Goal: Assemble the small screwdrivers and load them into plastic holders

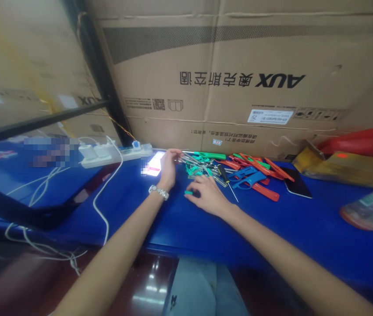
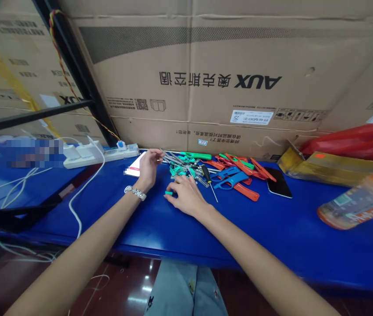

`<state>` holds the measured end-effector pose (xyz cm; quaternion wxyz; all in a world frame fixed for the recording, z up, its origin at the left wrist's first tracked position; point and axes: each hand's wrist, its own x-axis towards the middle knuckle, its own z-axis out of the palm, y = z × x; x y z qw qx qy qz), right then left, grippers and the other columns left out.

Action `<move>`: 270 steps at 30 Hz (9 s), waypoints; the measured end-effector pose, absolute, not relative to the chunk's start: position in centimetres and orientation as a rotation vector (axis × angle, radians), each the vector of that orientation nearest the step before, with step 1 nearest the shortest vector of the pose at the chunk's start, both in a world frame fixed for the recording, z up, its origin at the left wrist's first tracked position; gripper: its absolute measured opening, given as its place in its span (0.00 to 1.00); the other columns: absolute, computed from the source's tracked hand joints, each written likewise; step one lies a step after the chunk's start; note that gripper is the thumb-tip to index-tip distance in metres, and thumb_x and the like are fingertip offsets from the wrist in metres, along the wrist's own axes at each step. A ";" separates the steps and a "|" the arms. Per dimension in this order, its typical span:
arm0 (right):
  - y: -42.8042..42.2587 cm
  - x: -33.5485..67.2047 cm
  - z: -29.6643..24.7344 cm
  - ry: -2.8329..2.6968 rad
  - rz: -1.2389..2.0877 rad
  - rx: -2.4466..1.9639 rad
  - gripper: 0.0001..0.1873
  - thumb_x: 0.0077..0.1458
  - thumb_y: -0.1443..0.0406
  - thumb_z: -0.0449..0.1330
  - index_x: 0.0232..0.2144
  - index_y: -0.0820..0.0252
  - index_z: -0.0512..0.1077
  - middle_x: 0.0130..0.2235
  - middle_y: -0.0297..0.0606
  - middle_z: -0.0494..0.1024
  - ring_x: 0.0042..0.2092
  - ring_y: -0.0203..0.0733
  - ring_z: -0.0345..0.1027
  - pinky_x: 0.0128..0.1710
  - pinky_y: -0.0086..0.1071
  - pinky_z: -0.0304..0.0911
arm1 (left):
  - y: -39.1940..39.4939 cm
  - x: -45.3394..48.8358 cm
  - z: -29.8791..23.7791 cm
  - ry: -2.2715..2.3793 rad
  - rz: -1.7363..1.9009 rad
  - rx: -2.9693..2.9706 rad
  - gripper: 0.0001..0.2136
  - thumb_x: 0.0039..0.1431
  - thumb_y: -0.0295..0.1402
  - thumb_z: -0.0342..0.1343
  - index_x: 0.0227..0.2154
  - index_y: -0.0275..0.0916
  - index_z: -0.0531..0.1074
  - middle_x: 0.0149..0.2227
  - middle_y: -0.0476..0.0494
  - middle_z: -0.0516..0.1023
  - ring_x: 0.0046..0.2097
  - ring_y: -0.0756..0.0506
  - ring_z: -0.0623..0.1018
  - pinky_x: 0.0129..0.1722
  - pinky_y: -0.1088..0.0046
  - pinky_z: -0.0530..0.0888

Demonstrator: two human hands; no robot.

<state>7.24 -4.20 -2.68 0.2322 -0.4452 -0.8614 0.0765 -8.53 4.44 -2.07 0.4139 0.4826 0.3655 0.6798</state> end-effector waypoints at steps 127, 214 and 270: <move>0.1 12.5 0.6 -2.129 0.060 -1.842 0.08 0.55 0.58 0.61 0.36 0.54 0.74 0.34 0.40 0.80 0.36 0.49 0.73 0.30 0.34 0.54 | 6.3 -8.0 1.5 1.220 0.489 2.937 0.16 0.59 0.22 0.48 0.45 0.40 0.74 0.47 0.37 0.77 0.48 0.38 0.73 0.49 0.58 0.70; -2.3 11.2 -0.2 -1.962 0.545 -1.181 0.05 0.59 0.63 0.60 0.36 0.55 0.77 0.39 0.36 0.82 0.43 0.46 0.74 0.48 0.41 0.63 | 1.7 -11.6 0.0 1.106 1.145 2.893 0.08 0.64 0.28 0.55 0.40 0.45 0.78 0.43 0.45 0.81 0.45 0.42 0.74 0.46 0.60 0.65; -2.6 10.4 -0.9 -1.903 0.149 -1.153 0.07 0.59 0.68 0.57 0.34 0.56 0.76 0.34 0.39 0.79 0.40 0.47 0.71 0.42 0.41 0.63 | -0.9 -8.6 -0.1 1.407 0.858 2.815 0.21 0.73 0.39 0.31 0.39 0.39 0.69 0.39 0.40 0.70 0.41 0.39 0.65 0.43 0.57 0.63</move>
